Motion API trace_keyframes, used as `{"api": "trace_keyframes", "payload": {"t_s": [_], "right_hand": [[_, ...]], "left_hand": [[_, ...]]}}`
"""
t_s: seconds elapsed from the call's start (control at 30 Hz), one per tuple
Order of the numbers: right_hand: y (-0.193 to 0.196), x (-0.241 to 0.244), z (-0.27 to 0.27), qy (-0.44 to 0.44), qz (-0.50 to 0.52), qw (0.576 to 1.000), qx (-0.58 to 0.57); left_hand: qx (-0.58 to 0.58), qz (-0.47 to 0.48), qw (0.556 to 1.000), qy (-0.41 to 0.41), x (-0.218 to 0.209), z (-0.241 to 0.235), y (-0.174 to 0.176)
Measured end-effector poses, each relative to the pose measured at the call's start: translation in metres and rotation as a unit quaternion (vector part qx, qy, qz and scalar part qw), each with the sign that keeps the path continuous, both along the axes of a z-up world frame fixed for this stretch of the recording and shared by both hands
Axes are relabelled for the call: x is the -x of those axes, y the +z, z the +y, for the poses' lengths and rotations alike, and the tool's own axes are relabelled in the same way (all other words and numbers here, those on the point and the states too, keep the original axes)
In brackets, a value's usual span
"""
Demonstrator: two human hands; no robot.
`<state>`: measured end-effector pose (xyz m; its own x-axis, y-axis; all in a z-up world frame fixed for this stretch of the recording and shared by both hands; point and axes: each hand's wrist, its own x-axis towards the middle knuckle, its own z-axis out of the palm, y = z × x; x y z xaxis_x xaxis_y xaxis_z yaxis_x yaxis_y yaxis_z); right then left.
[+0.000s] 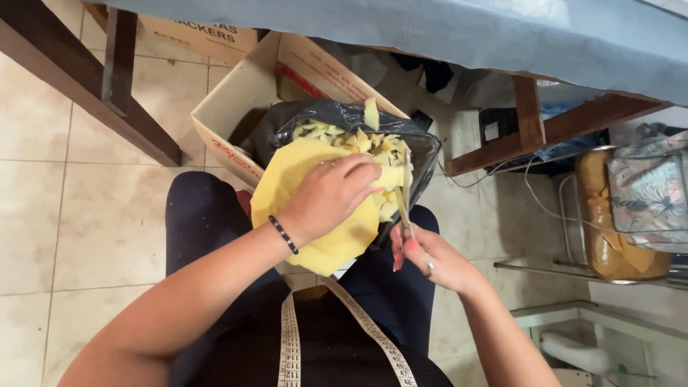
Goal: Cutting a large sheet of yellow foam into small pieces using scissors and collecting them in a bin.
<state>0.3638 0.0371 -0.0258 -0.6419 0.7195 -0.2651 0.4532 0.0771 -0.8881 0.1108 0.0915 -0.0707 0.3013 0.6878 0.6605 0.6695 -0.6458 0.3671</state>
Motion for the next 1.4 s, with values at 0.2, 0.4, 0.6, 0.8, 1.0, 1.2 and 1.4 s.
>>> {"api": "trace_keyframes", "payload": {"t_s": [0.2, 0.4, 0.6, 0.8, 1.0, 1.2, 1.4], "right_hand": [[-0.033, -0.003, 0.005, -0.136, -0.028, 0.990, -0.014], [-0.037, -0.010, 0.000, -0.163, 0.011, 0.985, 0.061], [-0.004, 0.001, 0.002, -0.045, -0.031, 0.995, 0.081], [-0.031, 0.002, 0.005, -0.083, -0.066, 0.994, 0.002], [-0.048, -0.013, 0.001, -0.158, -0.047, 0.986, 0.018], [-0.015, -0.006, 0.001, -0.052, -0.029, 0.993, 0.105], [-0.029, 0.001, 0.004, -0.042, -0.049, 0.998, 0.004]], "left_hand": [[0.071, -0.021, 0.996, -0.043, 0.000, 0.006, -0.008], [0.166, -0.100, 0.977, -0.088, 0.008, 0.010, -0.009], [0.191, -0.157, 0.964, -0.101, 0.008, 0.009, -0.004], [0.213, -0.158, 0.953, -0.145, 0.006, 0.005, -0.004], [0.229, -0.176, 0.943, -0.166, 0.008, 0.013, 0.000], [0.273, -0.243, 0.919, -0.147, 0.010, 0.014, 0.002], [0.271, -0.235, 0.915, -0.183, 0.006, 0.012, 0.014]]}}
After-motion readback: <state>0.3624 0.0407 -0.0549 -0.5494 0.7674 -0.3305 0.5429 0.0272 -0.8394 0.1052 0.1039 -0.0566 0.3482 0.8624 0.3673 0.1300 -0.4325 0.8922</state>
